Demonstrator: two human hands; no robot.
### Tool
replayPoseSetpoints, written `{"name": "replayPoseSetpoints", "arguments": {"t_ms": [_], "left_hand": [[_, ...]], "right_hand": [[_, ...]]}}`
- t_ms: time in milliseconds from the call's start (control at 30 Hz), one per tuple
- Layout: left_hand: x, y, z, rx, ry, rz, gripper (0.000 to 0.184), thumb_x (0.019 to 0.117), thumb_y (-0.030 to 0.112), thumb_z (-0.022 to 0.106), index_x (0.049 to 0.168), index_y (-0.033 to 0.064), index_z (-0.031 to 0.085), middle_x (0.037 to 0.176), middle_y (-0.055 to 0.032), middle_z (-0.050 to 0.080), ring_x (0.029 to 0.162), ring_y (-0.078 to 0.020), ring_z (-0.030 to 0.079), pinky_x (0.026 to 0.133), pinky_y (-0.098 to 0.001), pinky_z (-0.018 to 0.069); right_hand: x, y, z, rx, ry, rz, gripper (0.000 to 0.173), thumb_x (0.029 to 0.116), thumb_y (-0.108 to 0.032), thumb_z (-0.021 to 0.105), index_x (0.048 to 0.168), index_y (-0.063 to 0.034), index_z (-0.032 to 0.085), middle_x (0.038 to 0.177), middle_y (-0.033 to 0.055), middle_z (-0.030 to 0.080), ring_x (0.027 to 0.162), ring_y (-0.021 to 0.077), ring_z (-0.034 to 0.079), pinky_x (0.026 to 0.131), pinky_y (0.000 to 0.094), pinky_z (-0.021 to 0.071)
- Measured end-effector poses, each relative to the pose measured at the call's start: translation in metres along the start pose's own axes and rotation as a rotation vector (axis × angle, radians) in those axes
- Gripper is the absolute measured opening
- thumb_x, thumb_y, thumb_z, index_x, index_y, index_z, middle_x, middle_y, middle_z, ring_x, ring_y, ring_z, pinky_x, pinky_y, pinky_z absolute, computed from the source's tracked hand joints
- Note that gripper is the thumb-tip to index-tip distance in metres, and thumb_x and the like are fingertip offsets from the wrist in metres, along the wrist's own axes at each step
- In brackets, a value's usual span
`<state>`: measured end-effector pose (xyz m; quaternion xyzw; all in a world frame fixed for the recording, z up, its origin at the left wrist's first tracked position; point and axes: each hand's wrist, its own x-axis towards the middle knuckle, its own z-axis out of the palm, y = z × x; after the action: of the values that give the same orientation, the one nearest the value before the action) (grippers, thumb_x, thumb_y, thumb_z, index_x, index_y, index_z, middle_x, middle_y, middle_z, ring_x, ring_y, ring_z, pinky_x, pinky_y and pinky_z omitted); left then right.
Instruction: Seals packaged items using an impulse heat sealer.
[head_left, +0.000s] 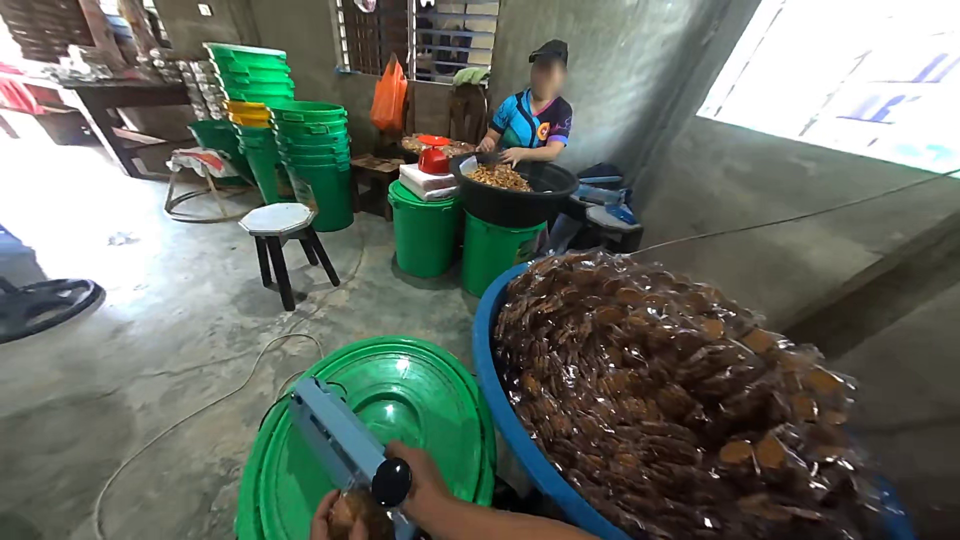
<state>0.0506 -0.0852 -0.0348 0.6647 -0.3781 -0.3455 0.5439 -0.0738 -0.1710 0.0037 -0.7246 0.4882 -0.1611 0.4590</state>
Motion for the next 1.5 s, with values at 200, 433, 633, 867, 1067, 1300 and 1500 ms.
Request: {"name": "replayPoseSetpoints", "arguments": {"t_ms": [200,433,633,867,1067,1300,1500], "left_hand": [[0.049,0.013,-0.009,-0.027,-0.030,-0.057,0.061,0.0950,0.002,0.057,0.149,-0.0105,0.031,0.139,-0.0377,0.044,0.119,-0.0395,0.053,0.100,-0.0506,0.0470],[0.074,0.012,-0.018,0.012,-0.041,-0.122,0.064,0.0950,0.010,0.062,0.150,-0.0055,0.033,0.140,-0.0375,0.044,0.121,-0.0451,0.053,0.097,-0.0573,0.0475],[0.072,0.013,-0.029,-0.110,0.030,-0.261,0.060,0.1059,0.015,0.045,0.156,-0.0034,0.018,0.136,-0.0370,0.046,0.109,-0.0328,0.057,0.091,-0.0477,0.0493],[0.088,-0.014,-0.030,-0.411,0.099,-0.291,0.031,0.1082,0.011,0.030,0.131,-0.0092,0.037,0.091,0.0001,0.049,0.073,0.0008,0.055,0.072,-0.0210,0.0525],[0.085,0.008,-0.027,-0.477,0.072,-0.350,0.059,0.1107,0.041,0.008,0.141,-0.0034,0.033,0.105,-0.0073,0.058,0.083,-0.0057,0.060,0.077,-0.0299,0.0530],[0.079,0.026,-0.027,0.000,-0.145,-0.118,0.036,0.1061,0.020,0.048,0.120,-0.0127,0.053,0.087,-0.0081,0.060,0.074,-0.0068,0.060,0.074,-0.0291,0.0539],[0.041,0.019,-0.039,-0.134,-0.153,0.120,0.046,0.0998,0.006,0.049,0.140,-0.0155,0.038,0.119,-0.0170,0.060,0.097,-0.0091,0.064,0.087,-0.0304,0.0564]], "right_hand": [[0.051,-0.044,-0.041,0.132,0.019,0.054,0.039,0.1105,-0.022,0.044,0.137,0.0059,0.053,0.125,0.0280,0.064,0.113,0.0370,0.065,0.101,0.0503,0.0496],[0.004,-0.081,-0.020,-0.506,-0.377,0.038,0.084,0.0996,-0.020,0.065,0.165,-0.0101,0.013,0.161,0.0314,0.028,0.143,0.0508,0.038,0.106,0.0690,0.0400],[-0.001,-0.056,-0.005,-0.482,-0.208,-0.090,0.065,0.1040,-0.029,0.056,0.160,-0.0074,0.033,0.157,0.0280,0.040,0.135,0.0454,0.051,0.103,0.0581,0.0479],[-0.004,-0.050,-0.006,-0.443,-0.150,-0.139,0.056,0.1041,-0.027,0.055,0.156,-0.0076,0.042,0.154,0.0286,0.043,0.133,0.0459,0.054,0.101,0.0577,0.0495],[-0.005,-0.050,-0.008,-0.422,-0.166,-0.138,0.058,0.1041,-0.028,0.056,0.156,-0.0074,0.041,0.155,0.0281,0.042,0.134,0.0447,0.053,0.102,0.0583,0.0490],[-0.007,-0.043,0.000,-0.451,0.005,-0.482,0.035,0.1010,-0.016,0.060,0.133,-0.0028,0.066,0.155,0.0254,0.045,0.144,0.0430,0.043,0.113,0.0562,0.0404],[-0.033,-0.031,-0.042,-0.176,0.272,-0.834,0.025,0.0916,-0.001,0.068,0.116,0.0044,0.072,0.132,0.0252,0.065,0.122,0.0372,0.065,0.103,0.0474,0.0538]]}}
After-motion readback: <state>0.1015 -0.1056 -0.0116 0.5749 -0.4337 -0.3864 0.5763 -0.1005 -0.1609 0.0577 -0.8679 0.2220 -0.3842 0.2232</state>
